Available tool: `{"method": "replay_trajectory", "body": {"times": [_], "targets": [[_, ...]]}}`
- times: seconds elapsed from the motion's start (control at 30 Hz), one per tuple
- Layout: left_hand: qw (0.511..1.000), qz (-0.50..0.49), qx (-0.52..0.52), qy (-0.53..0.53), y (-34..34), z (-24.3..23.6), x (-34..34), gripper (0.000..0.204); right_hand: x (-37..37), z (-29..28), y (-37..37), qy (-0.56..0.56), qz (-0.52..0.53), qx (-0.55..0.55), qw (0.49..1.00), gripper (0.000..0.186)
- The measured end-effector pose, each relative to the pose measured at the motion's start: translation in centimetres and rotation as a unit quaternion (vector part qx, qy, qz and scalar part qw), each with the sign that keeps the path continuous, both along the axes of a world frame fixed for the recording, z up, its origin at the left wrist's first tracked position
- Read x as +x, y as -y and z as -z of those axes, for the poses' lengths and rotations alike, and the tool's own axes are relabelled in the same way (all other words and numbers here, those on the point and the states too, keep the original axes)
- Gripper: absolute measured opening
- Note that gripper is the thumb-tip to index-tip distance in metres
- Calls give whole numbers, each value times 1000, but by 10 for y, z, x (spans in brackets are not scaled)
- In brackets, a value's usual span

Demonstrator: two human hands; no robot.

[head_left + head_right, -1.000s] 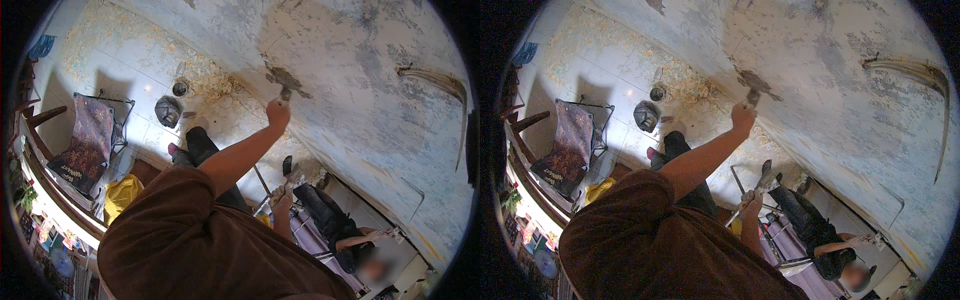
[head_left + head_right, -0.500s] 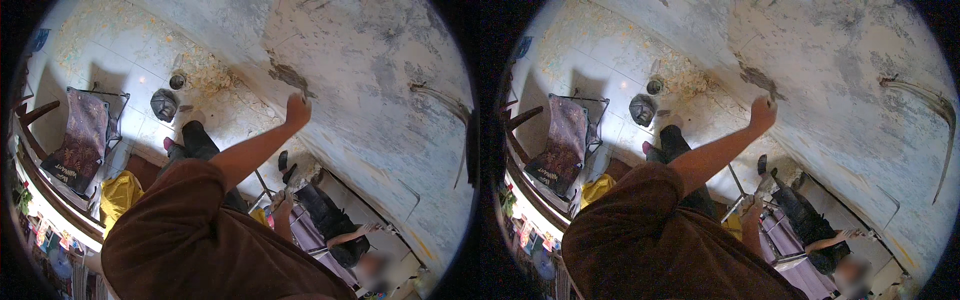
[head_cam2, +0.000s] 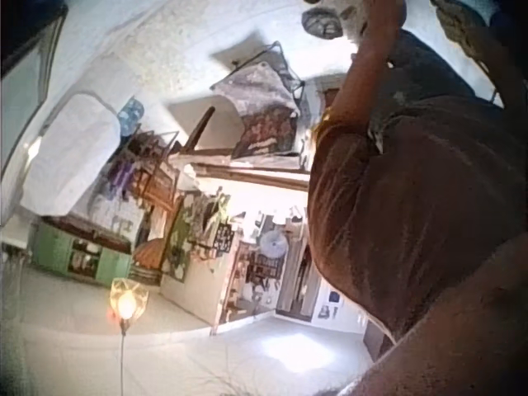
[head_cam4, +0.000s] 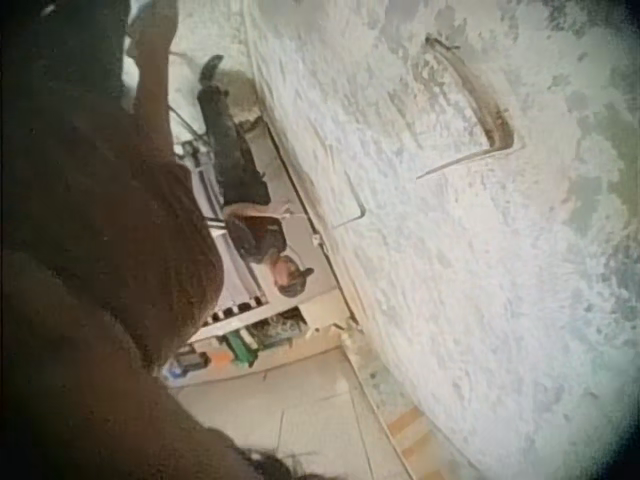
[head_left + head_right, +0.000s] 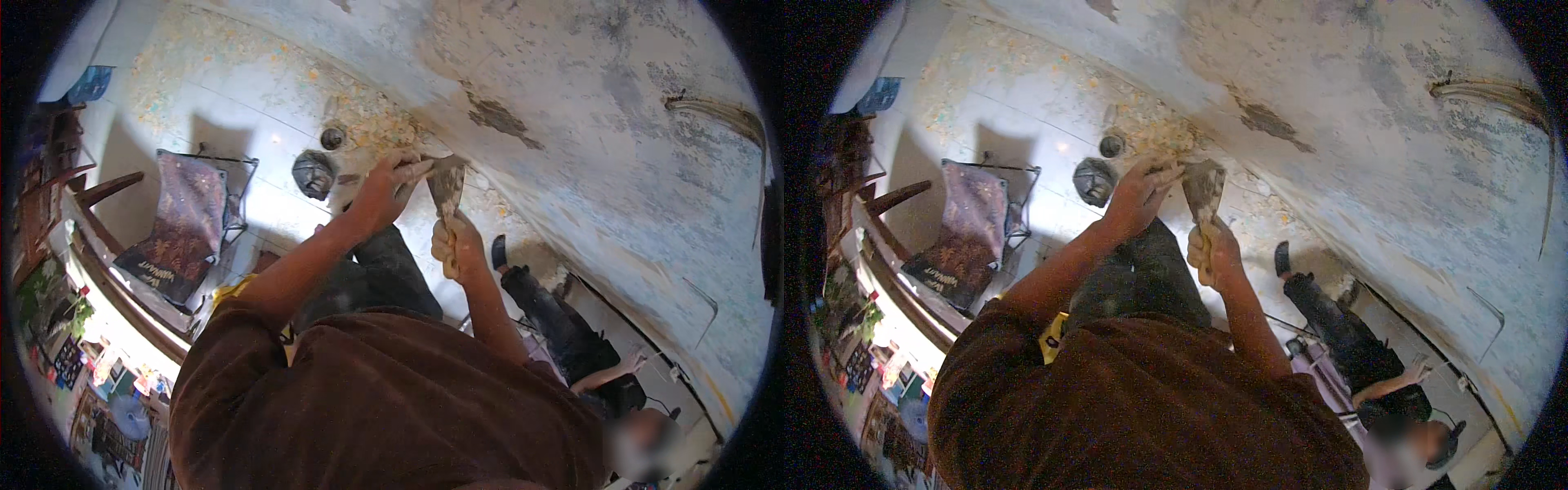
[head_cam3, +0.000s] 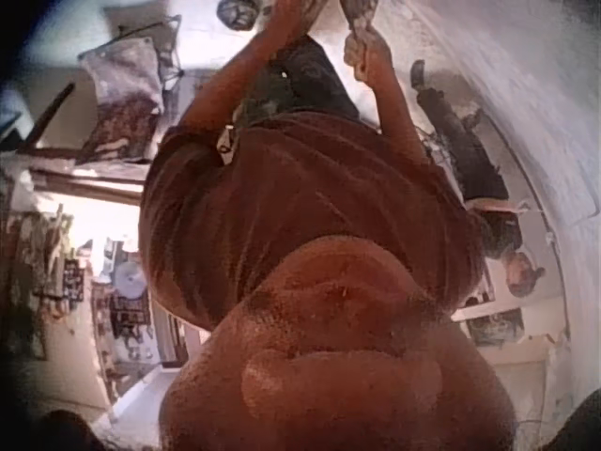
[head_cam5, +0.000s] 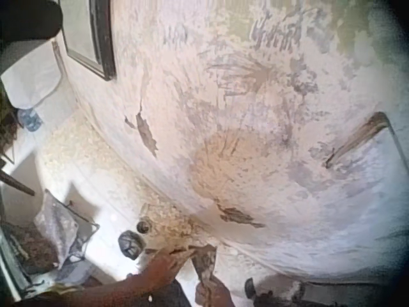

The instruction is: The person applies filler material to damaged spots on an interior wall using a putty knife or spatula.

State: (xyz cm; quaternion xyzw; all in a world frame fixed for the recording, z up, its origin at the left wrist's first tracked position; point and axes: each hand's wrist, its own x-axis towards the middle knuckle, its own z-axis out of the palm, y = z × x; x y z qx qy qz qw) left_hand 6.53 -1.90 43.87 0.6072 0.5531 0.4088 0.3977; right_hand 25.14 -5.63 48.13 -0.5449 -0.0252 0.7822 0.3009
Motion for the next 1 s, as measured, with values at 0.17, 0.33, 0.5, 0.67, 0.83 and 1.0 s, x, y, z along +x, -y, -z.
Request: {"method": "replay_trajectory", "body": {"times": [0.17,0.33,0.5,0.67,0.83,1.0], "targets": [[918,177,173,-309,36,-8,-84,59,-39,-4,-23,-89,-93,7,992,4],[986,84,-88,-112,95,-6,-145,39,-52,28,-41,-111,6,-50,993,22],[928,-295,-172,-150,153,45,-182,17,-55,78,-55,99,-59,167,979,7],[741,-501,-351,277,213,144,-186,10,-46,174,-25,142,-86,190,968,8],[713,-480,-407,310,195,237,-173,14,-65,264,21,193,-23,113,975,10],[849,-370,-374,39,129,415,-184,14,-111,366,59,172,26,41,984,11]]}}
